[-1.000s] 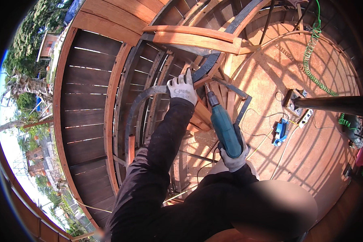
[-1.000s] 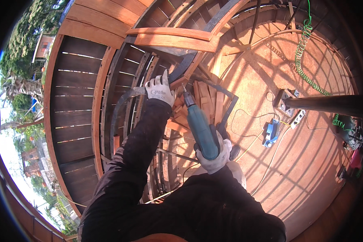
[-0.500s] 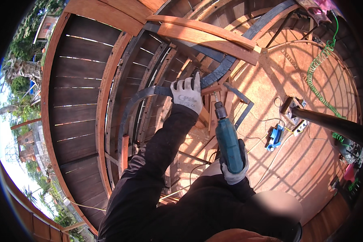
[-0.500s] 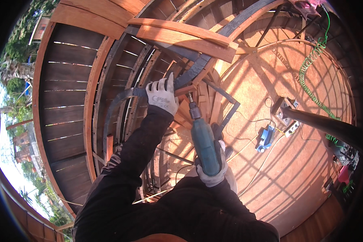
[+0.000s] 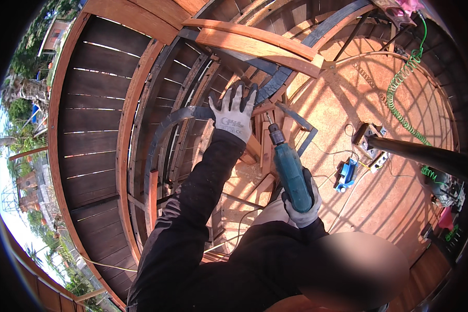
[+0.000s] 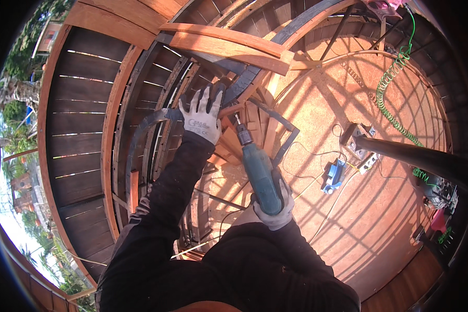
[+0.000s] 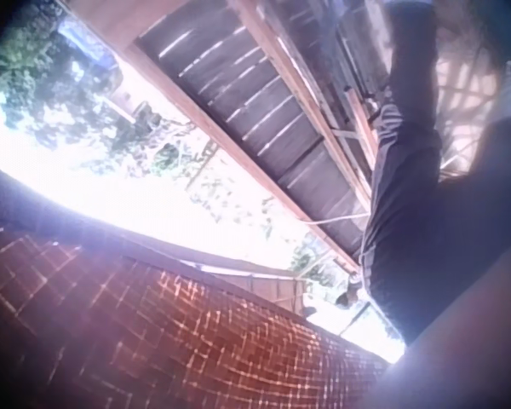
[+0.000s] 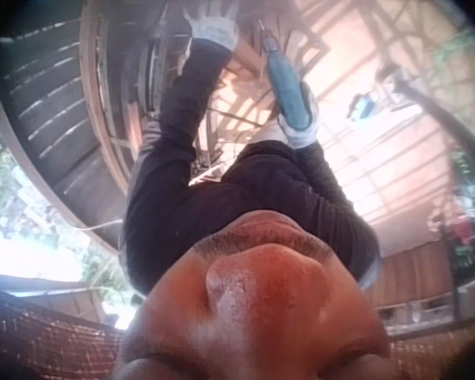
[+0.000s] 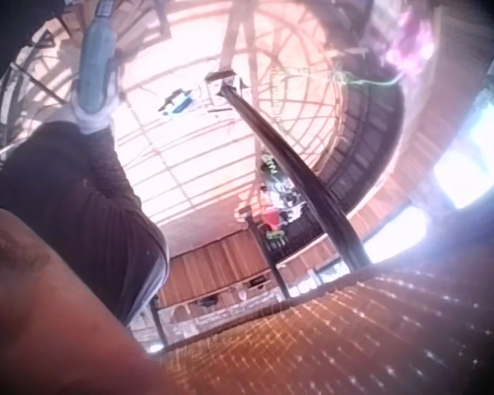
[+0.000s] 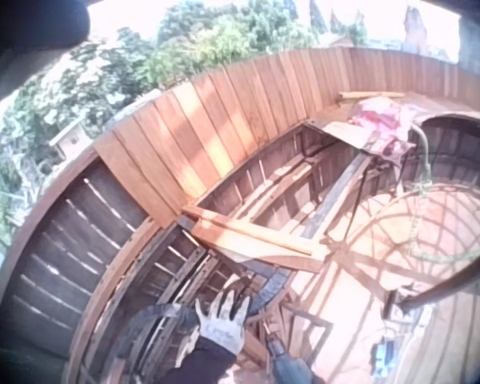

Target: The person installs curved black roofing strips onto a circular wooden roof structure. They position each strip along the roof's curve, then use a corded drill to fasten it with screws. The person repeats this process for multiple strips, working around the circular roof.

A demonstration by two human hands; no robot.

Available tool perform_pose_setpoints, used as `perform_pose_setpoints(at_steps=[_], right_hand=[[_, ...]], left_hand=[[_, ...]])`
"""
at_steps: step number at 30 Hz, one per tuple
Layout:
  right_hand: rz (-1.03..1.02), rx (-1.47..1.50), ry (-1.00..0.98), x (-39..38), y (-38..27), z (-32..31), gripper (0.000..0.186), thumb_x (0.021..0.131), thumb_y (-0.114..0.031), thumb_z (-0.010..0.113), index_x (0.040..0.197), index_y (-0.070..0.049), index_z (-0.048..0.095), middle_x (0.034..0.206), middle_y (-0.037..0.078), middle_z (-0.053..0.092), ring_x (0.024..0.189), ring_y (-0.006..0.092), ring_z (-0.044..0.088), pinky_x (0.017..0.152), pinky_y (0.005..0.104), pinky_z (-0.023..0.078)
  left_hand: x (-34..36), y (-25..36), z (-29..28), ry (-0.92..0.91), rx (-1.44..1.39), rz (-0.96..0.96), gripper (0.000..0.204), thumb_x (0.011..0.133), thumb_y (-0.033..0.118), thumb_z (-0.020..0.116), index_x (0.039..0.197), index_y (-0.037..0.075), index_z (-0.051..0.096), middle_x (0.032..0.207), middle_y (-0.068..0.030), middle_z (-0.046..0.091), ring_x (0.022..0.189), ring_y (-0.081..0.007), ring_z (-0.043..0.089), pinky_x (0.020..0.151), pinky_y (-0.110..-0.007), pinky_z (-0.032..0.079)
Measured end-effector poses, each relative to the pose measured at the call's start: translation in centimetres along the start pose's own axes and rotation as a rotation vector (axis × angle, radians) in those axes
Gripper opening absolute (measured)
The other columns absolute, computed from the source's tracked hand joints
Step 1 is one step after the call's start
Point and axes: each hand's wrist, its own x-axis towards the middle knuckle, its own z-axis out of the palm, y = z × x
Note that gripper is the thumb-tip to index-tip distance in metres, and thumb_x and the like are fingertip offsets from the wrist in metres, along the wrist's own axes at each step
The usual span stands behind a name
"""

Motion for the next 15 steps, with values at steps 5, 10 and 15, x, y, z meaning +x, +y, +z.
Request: perform_pose_setpoints(at_steps=[5, 10, 15], right_hand=[[0.047, 0.027, -0.055, 0.3, -0.6, -1.3, 0.082, 0.066, -0.005, 0.075, 0.139, 0.006, 0.039, 0.129, 0.022, 0.055, 0.118, 0.0286, 0.057, 0.101, 0.0364, 0.045], [-0.035, 0.007, -0.108, 0.9, 0.7, -2.1, 0.088, 0.060, -0.012, 0.079, 0.137, -0.002, 0.037, 0.131, 0.027, 0.052, 0.121, 0.0417, 0.053, 0.103, 0.0455, 0.043], [-0.097, -0.003, -0.061, 1.4, 0.3, -2.3, 0.083, 0.066, -0.004, 0.075, 0.140, 0.005, 0.039, 0.127, 0.022, 0.057, 0.114, 0.0282, 0.060, 0.097, 0.0345, 0.047]], left_hand=[[-1.2, 1.1, 0.8, 0.028, -0.016, -0.046, 0.086, 0.070, 0.026, 0.071, 0.147, 0.014, 0.034, 0.156, -0.0134, 0.024, 0.143, -0.0335, 0.023, 0.110, -0.071, 0.006], [-1.5, 1.3, 0.0, 0.023, -0.080, -0.090, 0.087, 0.069, 0.024, 0.070, 0.146, 0.009, 0.034, 0.155, -0.0141, 0.025, 0.142, -0.0342, 0.025, 0.112, -0.067, 0.006], [-1.2, 1.2, -0.1, 0.027, -0.093, -0.075, 0.087, 0.068, 0.022, 0.070, 0.146, 0.009, 0.034, 0.155, -0.0139, 0.026, 0.141, -0.0340, 0.026, 0.114, -0.063, 0.008]])
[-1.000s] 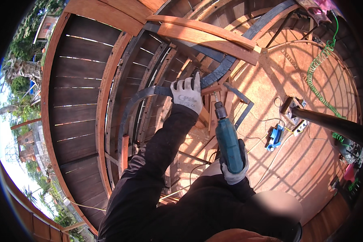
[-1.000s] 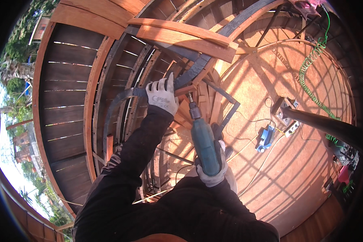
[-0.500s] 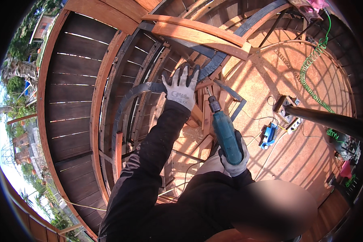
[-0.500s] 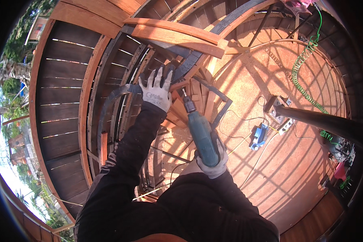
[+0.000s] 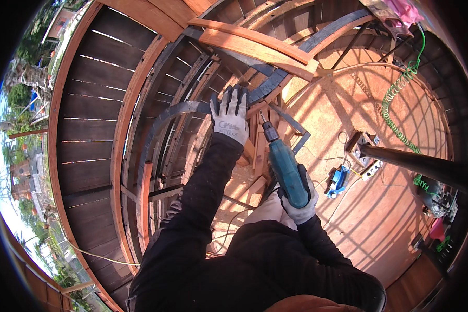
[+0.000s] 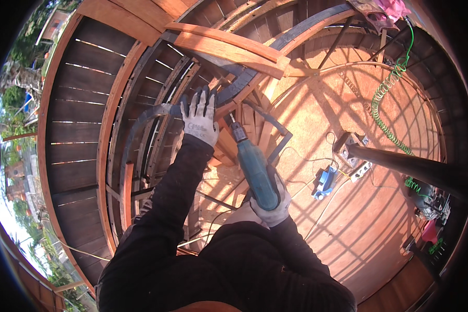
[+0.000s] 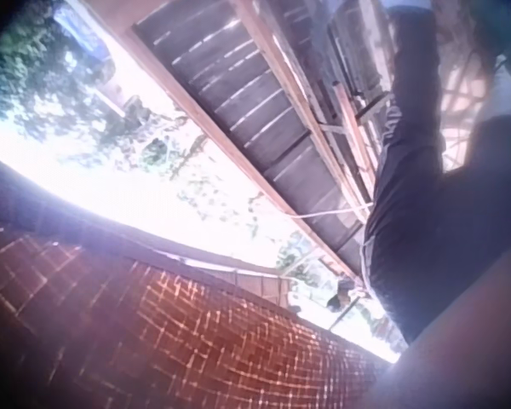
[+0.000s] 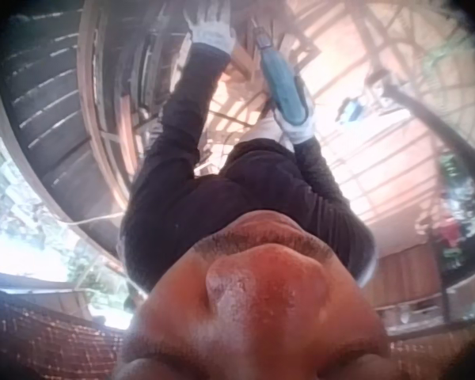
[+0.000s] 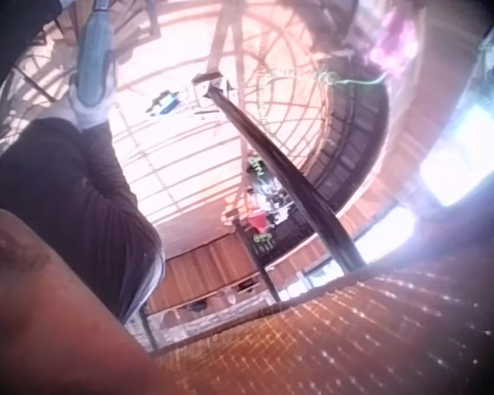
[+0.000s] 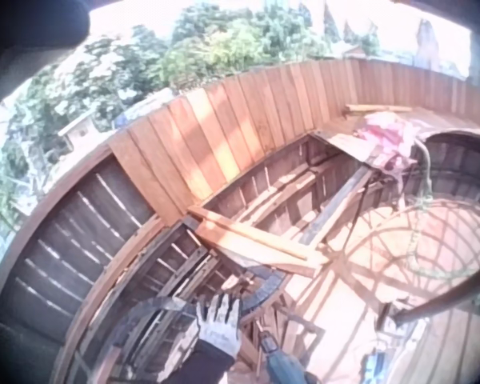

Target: The person installs curved black roofing strips onto a circular wooden roof structure. They position each strip along the roof's curve, then use a corded drill to fasten it with screws. The person repeats this process for multiple strips, working around the circular roof.

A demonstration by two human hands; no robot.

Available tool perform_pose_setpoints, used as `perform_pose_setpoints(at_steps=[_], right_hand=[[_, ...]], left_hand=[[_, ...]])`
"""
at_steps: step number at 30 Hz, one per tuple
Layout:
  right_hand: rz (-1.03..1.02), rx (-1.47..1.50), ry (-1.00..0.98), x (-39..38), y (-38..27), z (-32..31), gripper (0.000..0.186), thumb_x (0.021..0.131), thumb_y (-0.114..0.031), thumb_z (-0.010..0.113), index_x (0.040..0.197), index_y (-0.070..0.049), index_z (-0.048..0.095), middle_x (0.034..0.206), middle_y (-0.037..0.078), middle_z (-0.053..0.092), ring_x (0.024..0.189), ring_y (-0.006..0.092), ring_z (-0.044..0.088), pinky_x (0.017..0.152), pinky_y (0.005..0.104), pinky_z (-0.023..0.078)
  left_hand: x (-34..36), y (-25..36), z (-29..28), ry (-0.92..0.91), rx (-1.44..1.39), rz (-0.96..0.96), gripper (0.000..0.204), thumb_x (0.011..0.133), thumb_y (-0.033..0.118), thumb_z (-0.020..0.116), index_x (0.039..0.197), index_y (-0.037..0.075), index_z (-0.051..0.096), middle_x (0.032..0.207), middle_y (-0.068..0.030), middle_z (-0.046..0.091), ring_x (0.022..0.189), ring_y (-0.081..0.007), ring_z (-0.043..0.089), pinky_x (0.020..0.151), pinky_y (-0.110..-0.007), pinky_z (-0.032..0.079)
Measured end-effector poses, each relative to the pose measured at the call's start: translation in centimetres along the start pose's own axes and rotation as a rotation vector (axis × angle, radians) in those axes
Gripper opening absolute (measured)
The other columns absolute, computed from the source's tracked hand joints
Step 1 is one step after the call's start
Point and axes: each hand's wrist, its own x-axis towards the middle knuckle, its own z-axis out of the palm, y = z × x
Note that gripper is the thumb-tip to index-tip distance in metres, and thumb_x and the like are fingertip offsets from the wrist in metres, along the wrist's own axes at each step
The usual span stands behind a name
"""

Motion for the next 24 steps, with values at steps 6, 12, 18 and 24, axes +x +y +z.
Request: perform_pose_setpoints(at_steps=[6, 12, 18, 24], right_hand=[[0.017, 0.041, -0.026, 0.23, -0.38, -0.36, 0.083, 0.065, -0.005, 0.074, 0.140, 0.005, 0.039, 0.127, 0.020, 0.058, 0.113, 0.0268, 0.061, 0.097, 0.0342, 0.047], [-0.001, 0.010, -0.015, 0.14, -0.12, -0.31, 0.082, 0.065, -0.005, 0.073, 0.140, 0.005, 0.039, 0.127, 0.020, 0.057, 0.114, 0.0265, 0.060, 0.097, 0.0343, 0.047], [0.024, 0.069, -0.013, 0.06, -0.04, -0.38, 0.082, 0.066, -0.005, 0.073, 0.140, 0.006, 0.040, 0.127, 0.021, 0.058, 0.114, 0.0268, 0.060, 0.098, 0.0342, 0.046], [0.061, 0.029, -0.027, 0.22, -0.32, -0.16, 0.082, 0.066, -0.005, 0.075, 0.139, 0.005, 0.040, 0.129, 0.021, 0.056, 0.116, 0.0272, 0.060, 0.099, 0.0350, 0.046]], left_hand=[[-0.01, -0.18, 0.18, 0.007, 0.008, 0.003, 0.088, 0.067, 0.022, 0.071, 0.146, 0.009, 0.035, 0.155, -0.0136, 0.027, 0.140, -0.0332, 0.028, 0.114, -0.061, 0.011], [-0.08, -0.38, 0.61, 0.040, -0.022, -0.002, 0.088, 0.065, 0.021, 0.072, 0.145, 0.010, 0.036, 0.154, -0.0128, 0.029, 0.140, -0.0328, 0.030, 0.115, -0.060, 0.013], [0.02, -0.48, 0.09, 0.015, -0.053, -0.002, 0.080, 0.070, 0.021, 0.067, 0.144, 0.010, 0.039, 0.152, -0.0139, 0.032, 0.137, -0.0341, 0.033, 0.114, -0.060, 0.014], [0.49, -0.63, 0.55, 0.100, 0.008, -0.014, 0.084, 0.065, 0.019, 0.071, 0.143, 0.011, 0.040, 0.146, -0.0111, 0.039, 0.130, -0.0317, 0.040, 0.112, -0.053, 0.024]])
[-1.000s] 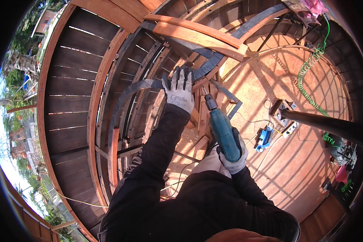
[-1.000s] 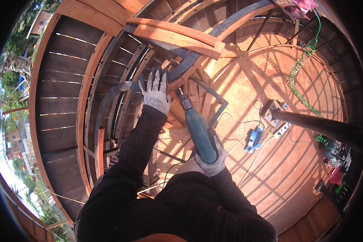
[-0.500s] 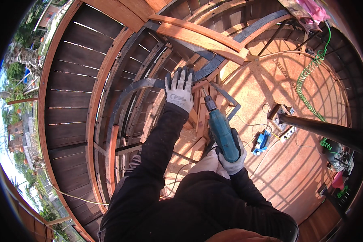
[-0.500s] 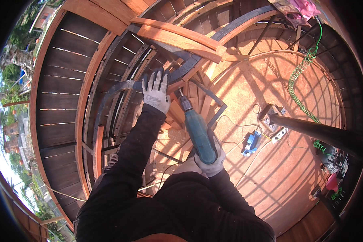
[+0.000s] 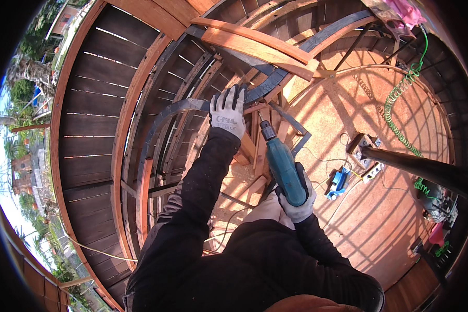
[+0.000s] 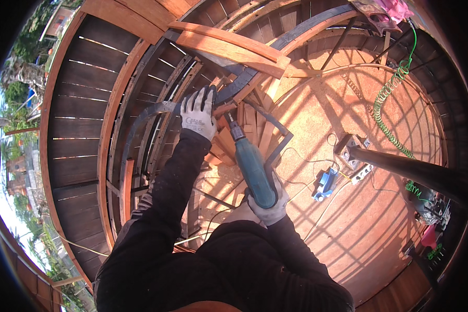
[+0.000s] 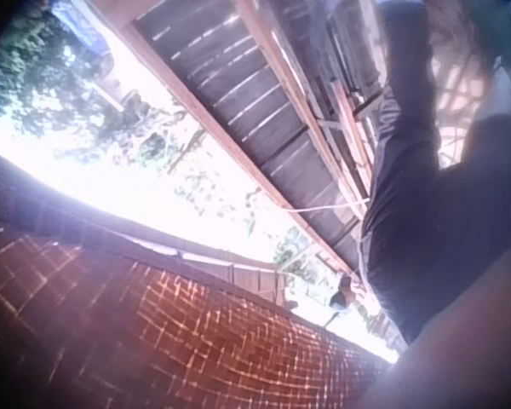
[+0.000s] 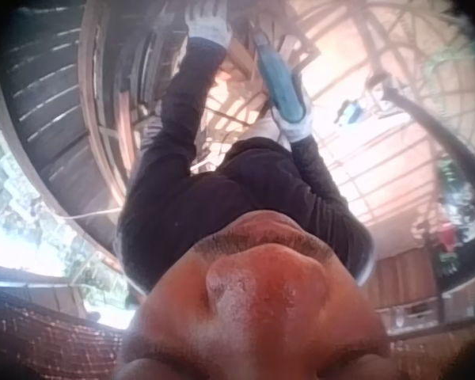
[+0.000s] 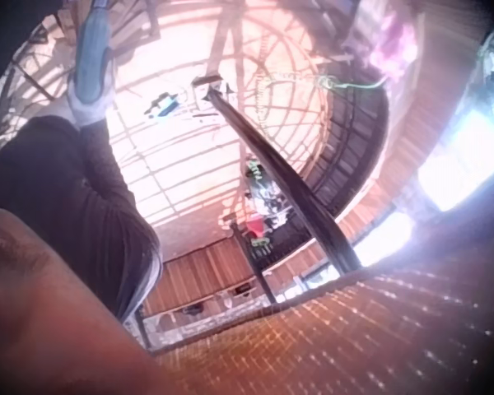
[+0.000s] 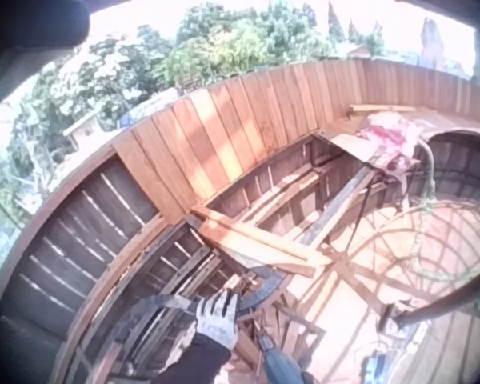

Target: The person installs curved black roofing strips onto a circular wooden roof structure. They position each strip along the roof's curve, then use a corded drill to fasten it with screws. The person repeats this process for multiple strips, working around the circular roof.

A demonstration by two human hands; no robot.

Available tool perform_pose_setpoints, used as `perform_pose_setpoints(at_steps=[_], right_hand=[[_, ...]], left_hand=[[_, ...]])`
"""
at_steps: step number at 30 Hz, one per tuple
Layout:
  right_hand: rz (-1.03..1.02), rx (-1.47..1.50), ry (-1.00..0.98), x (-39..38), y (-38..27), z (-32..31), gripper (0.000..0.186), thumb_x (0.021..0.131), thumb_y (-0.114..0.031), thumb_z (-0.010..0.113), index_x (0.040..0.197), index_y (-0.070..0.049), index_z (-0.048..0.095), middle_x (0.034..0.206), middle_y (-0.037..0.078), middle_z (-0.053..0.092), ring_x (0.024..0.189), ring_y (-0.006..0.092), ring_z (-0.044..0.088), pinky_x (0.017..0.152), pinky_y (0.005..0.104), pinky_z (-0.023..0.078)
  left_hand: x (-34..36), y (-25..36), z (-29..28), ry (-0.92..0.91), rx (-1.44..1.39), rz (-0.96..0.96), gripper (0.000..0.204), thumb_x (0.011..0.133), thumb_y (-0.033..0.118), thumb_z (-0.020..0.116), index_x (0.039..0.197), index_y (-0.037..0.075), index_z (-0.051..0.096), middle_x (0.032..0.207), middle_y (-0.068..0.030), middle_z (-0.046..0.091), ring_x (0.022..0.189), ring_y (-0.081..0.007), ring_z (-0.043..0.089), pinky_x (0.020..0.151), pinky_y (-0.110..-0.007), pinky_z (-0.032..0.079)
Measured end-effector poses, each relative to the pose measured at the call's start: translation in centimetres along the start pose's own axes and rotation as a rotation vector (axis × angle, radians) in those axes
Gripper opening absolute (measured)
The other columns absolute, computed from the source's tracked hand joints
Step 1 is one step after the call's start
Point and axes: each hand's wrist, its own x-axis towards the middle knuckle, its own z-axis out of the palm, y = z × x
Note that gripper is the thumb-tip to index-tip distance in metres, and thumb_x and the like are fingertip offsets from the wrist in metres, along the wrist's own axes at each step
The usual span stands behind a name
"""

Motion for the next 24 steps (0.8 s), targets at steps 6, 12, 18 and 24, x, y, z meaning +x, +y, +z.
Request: perform_pose_setpoints(at_steps=[6, 12, 18, 24], right_hand=[[0.050, 0.079, -0.002, 0.2, -0.3, 0.2, 0.082, 0.067, -0.003, 0.075, 0.140, 0.004, 0.039, 0.130, 0.022, 0.056, 0.117, 0.0280, 0.059, 0.099, 0.0353, 0.046], [-0.045, 0.013, 0.045, -0.2, -0.5, 0.2, 0.081, 0.068, -0.002, 0.074, 0.140, 0.004, 0.039, 0.130, 0.022, 0.056, 0.117, 0.0280, 0.059, 0.100, 0.0358, 0.046], [0.055, 0.137, 0.029, -0.2, -1.0, -0.2, 0.082, 0.068, -0.003, 0.075, 0.141, 0.004, 0.038, 0.129, 0.020, 0.057, 0.118, 0.0257, 0.058, 0.100, 0.0342, 0.045], [0.060, 0.093, -0.011, -0.2, -1.5, -1.2, 0.082, 0.068, -0.001, 0.076, 0.141, 0.004, 0.038, 0.129, 0.020, 0.057, 0.119, 0.0245, 0.057, 0.101, 0.0342, 0.044]], left_hand=[[0.4, 0.0, -0.3, 0.015, -0.009, 0.002, 0.081, 0.067, 0.022, 0.072, 0.142, 0.013, 0.042, 0.141, -0.0109, 0.044, 0.127, -0.0312, 0.043, 0.110, -0.052, 0.028], [1.1, -0.6, -0.9, 0.022, -0.005, 0.101, 0.074, 0.072, 0.032, 0.076, 0.139, 0.017, 0.047, 0.138, -0.0107, 0.047, 0.125, -0.0312, 0.046, 0.107, -0.051, 0.033], [1.4, -1.6, -0.8, 0.027, -0.078, 0.260, 0.066, 0.075, 0.032, 0.074, 0.135, 0.017, 0.050, 0.138, -0.0121, 0.047, 0.127, -0.0302, 0.045, 0.107, -0.053, 0.033], [0.7, -0.4, -1.6, 0.003, -0.009, 0.194, 0.068, 0.077, 0.036, 0.070, 0.136, 0.010, 0.048, 0.140, -0.0171, 0.045, 0.129, -0.0330, 0.043, 0.111, -0.053, 0.027]])
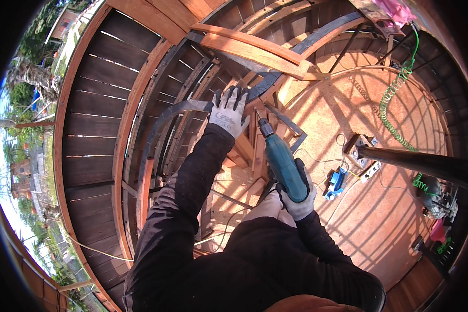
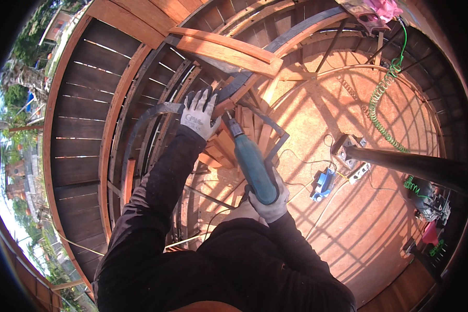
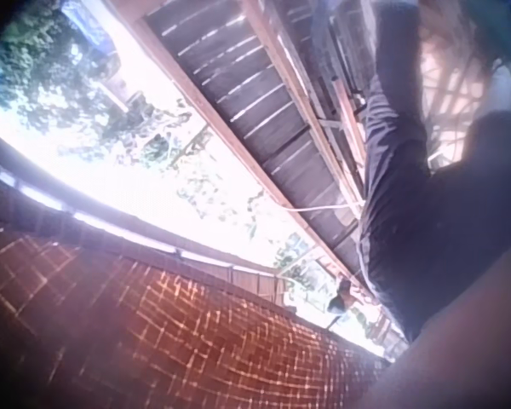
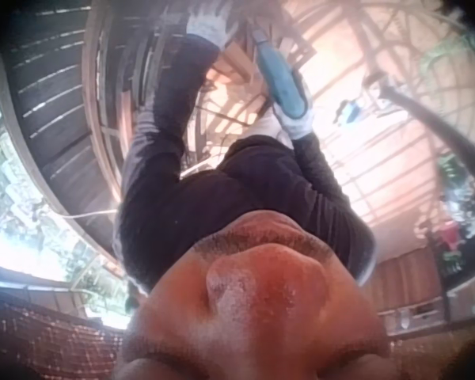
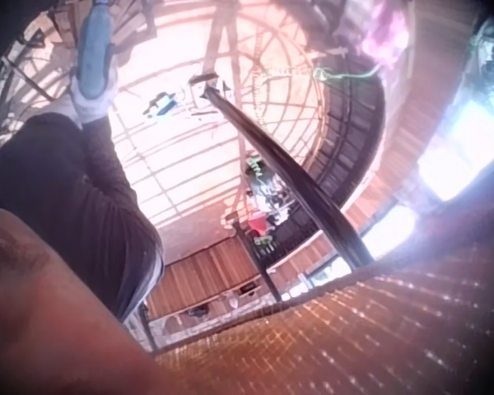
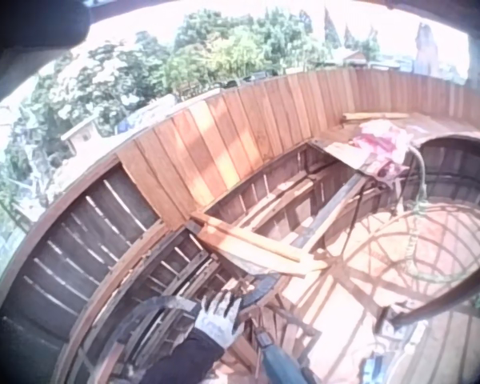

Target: The person installs curved black roofing strips onto a circular wooden roof structure. They position each strip along the roof's curve, then use a corded drill to fasten it with screws. The person repeats this process for multiple strips, working around the circular roof.

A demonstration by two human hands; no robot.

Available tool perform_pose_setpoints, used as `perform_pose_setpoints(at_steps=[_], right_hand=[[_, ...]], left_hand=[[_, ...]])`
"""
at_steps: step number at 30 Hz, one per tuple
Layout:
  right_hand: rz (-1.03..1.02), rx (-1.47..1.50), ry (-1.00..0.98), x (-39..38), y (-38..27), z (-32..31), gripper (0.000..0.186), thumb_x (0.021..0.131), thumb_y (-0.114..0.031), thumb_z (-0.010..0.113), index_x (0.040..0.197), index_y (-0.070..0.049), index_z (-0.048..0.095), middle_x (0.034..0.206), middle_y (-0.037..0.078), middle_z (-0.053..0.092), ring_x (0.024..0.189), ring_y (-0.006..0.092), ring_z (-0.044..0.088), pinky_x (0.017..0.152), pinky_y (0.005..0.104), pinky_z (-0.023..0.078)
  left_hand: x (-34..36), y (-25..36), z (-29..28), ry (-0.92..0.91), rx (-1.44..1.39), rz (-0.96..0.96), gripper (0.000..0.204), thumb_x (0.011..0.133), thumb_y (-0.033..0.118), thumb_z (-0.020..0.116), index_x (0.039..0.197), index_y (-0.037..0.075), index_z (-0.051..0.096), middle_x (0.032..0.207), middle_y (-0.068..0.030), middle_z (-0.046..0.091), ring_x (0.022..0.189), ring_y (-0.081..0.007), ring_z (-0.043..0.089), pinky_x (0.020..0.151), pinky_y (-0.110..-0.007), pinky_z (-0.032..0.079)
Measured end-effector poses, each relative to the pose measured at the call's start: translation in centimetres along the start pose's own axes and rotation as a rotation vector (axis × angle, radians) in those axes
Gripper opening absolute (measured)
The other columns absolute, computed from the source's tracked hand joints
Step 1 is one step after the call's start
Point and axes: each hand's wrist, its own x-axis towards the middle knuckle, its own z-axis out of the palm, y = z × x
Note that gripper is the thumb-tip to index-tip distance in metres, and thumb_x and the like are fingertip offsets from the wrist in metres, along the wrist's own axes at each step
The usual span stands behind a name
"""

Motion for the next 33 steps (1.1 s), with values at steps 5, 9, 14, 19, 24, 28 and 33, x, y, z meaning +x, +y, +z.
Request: perform_pose_setpoints(at_steps=[5, 9, 14, 19, 24, 28, 33], right_hand=[[-0.019, 0.002, 0.024, 0.7, -0.1, 0.2, 0.082, 0.068, -0.001, 0.075, 0.141, 0.004, 0.038, 0.130, 0.021, 0.056, 0.119, 0.0253, 0.058, 0.101, 0.0348, 0.044], [-0.040, 0.007, -0.001, 0.4, 0.2, -0.2, 0.081, 0.068, 0.000, 0.074, 0.141, 0.003, 0.038, 0.130, 0.021, 0.056, 0.119, 0.0260, 0.057, 0.101, 0.0354, 0.044], [-0.029, 0.048, 0.009, 0.0, -0.2, -0.2, 0.081, 0.068, 0.001, 0.071, 0.141, 0.004, 0.037, 0.133, 0.021, 0.054, 0.121, 0.0265, 0.055, 0.102, 0.0361, 0.044], [-0.003, 0.066, 0.003, 0.2, -0.5, -0.7, 0.080, 0.069, 0.001, 0.071, 0.141, 0.005, 0.037, 0.135, 0.021, 0.052, 0.124, 0.0269, 0.053, 0.104, 0.0366, 0.042], [-0.039, 0.052, 0.014, 0.8, 0.7, -0.6, 0.081, 0.069, 0.000, 0.073, 0.141, 0.004, 0.037, 0.136, 0.022, 0.051, 0.126, 0.0278, 0.051, 0.104, 0.0376, 0.041], [-0.131, 0.005, 0.019, 1.0, 0.0, -0.7, 0.081, 0.069, -0.001, 0.073, 0.141, 0.003, 0.037, 0.135, 0.023, 0.052, 0.124, 0.0279, 0.053, 0.103, 0.0374, 0.043], [-0.035, 0.012, -0.034, 0.5, -1.3, -1.6, 0.080, 0.068, -0.002, 0.071, 0.141, 0.004, 0.038, 0.131, 0.021, 0.056, 0.117, 0.0262, 0.059, 0.098, 0.0352, 0.047]], left_hand=[[0.2, -0.3, 0.7, 0.018, 0.009, 0.007, 0.074, 0.077, 0.037, 0.070, 0.139, 0.006, 0.044, 0.139, -0.0192, 0.045, 0.128, -0.0347, 0.043, 0.111, -0.053, 0.026], [0.3, -0.3, 1.2, 0.010, 0.059, -0.008, 0.077, 0.076, 0.037, 0.072, 0.140, 0.006, 0.043, 0.139, -0.0185, 0.045, 0.126, -0.0343, 0.044, 0.110, -0.052, 0.027], [0.7, -0.2, 1.8, -0.032, 0.038, -0.058, 0.080, 0.074, 0.035, 0.074, 0.140, 0.007, 0.041, 0.133, -0.0164, 0.048, 0.122, -0.0328, 0.047, 0.107, -0.052, 0.031], [1.0, 0.1, 1.3, -0.065, 0.042, -0.095, 0.081, 0.073, 0.036, 0.075, 0.140, 0.006, 0.040, 0.134, -0.0164, 0.047, 0.123, -0.0325, 0.045, 0.107, -0.053, 0.031], [0.5, 0.8, 1.3, -0.107, 0.087, -0.128, 0.083, 0.074, 0.040, 0.073, 0.142, 0.005, 0.039, 0.141, -0.0194, 0.042, 0.131, -0.0346, 0.039, 0.111, -0.055, 0.025], [0.2, 1.3, 0.8, -0.137, 0.086, -0.208, 0.086, 0.075, 0.042, 0.071, 0.144, 0.004, 0.037, 0.150, -0.0218, 0.032, 0.140, -0.0367, 0.028, 0.114, -0.057, 0.019], [0.2, 1.3, 0.6, -0.132, 0.061, -0.201, 0.088, 0.075, 0.038, 0.071, 0.146, 0.003, 0.033, 0.149, -0.0224, 0.032, 0.140, -0.0372, 0.028, 0.115, -0.057, 0.015]])
